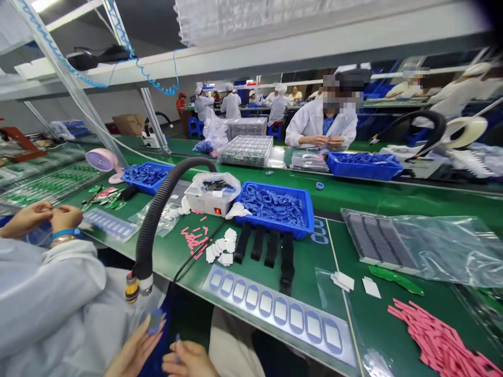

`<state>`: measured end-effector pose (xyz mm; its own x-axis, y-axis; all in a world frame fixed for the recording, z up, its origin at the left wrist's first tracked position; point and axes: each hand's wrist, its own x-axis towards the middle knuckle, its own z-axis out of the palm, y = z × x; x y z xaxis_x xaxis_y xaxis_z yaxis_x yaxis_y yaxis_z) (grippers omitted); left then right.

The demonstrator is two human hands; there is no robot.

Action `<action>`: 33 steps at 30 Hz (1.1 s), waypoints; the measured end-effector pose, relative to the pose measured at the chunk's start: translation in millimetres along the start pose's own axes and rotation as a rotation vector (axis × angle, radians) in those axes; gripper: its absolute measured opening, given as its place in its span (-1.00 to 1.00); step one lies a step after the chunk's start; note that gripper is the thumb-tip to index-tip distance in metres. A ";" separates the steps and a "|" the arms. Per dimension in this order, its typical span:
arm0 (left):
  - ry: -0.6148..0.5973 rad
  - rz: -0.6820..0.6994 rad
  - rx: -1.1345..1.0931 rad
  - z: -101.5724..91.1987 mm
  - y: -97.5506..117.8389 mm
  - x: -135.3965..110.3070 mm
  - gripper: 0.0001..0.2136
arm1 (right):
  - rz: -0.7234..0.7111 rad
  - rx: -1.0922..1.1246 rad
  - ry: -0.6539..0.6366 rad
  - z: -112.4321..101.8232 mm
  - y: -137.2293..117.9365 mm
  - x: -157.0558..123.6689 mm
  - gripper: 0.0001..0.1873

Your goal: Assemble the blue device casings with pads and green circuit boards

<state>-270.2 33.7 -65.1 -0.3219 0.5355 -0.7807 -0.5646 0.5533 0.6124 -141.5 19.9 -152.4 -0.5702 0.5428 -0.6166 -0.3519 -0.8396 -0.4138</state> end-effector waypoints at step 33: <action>-0.614 -0.242 -0.394 214.8 -70.4 -174.4 -0.71 | -0.610 0.519 0.030 -53.7 -161.7 -247.9 -0.71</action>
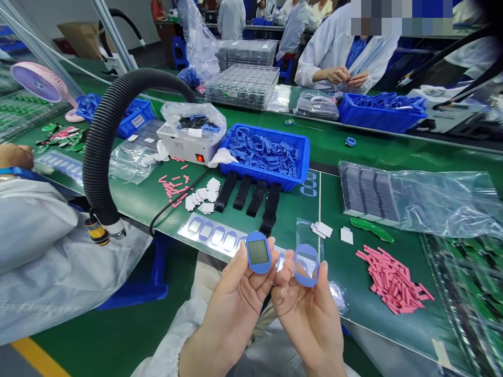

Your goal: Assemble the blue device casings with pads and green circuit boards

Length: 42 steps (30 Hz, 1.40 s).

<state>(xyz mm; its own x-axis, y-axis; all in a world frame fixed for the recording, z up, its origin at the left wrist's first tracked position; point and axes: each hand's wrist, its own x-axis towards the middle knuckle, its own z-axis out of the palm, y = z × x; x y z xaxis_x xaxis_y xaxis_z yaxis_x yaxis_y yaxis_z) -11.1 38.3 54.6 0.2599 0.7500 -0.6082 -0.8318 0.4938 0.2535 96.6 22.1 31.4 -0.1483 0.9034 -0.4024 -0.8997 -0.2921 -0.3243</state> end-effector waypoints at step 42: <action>-0.046 0.737 0.687 -22.8 -31.3 7.0 -0.80 | -0.979 -1.449 0.021 -2.1 -5.0 -14.8 -0.57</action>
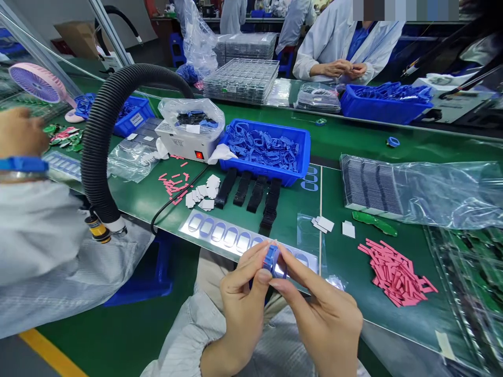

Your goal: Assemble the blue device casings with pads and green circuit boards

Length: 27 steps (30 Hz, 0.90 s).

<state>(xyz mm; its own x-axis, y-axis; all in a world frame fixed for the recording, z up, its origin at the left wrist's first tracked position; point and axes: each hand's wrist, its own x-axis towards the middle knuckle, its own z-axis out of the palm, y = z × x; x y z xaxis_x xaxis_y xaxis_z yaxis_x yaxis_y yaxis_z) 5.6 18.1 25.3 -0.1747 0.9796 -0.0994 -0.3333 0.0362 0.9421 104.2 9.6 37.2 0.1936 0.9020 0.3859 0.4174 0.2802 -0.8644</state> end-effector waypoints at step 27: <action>-0.146 0.682 0.515 -12.4 -3.0 4.3 -0.73 | 0.024 0.045 0.052 0.6 15.6 -7.0 -0.55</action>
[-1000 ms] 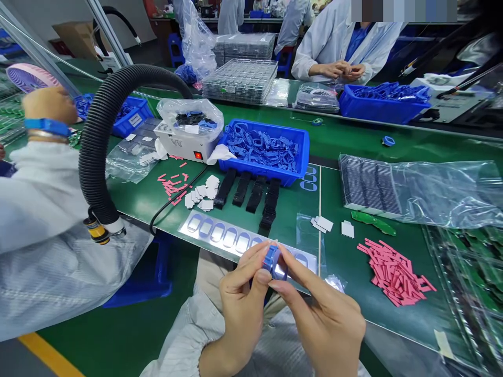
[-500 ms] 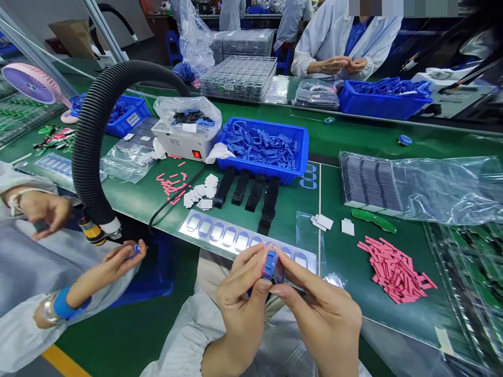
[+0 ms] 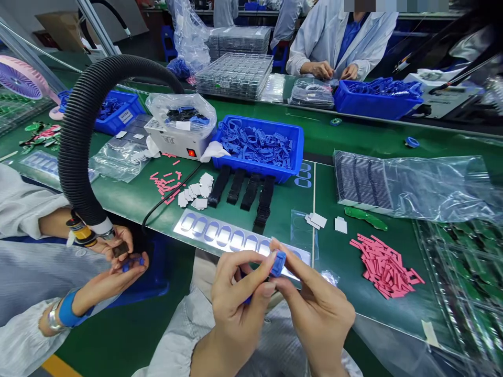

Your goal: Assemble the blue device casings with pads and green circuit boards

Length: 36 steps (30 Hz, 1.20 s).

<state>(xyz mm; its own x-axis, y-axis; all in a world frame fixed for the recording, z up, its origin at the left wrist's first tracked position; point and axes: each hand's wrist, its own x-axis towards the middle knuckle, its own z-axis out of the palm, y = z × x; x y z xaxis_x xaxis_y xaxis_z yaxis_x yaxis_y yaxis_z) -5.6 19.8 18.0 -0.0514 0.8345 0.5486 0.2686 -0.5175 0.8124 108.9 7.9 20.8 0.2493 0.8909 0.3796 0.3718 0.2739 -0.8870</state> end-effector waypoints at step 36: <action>-0.342 0.192 0.031 -12.5 -11.0 17.9 -0.94 | -0.296 -0.118 -0.340 -31.9 25.6 0.9 -0.83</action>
<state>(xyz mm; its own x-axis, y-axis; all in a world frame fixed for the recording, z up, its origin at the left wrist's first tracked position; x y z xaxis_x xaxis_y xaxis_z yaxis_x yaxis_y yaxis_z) -21.5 38.1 21.4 0.3247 0.7405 0.5884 0.2708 -0.6689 0.6923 147.1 4.1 6.8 -0.1827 0.8540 0.4871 0.4872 0.5089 -0.7097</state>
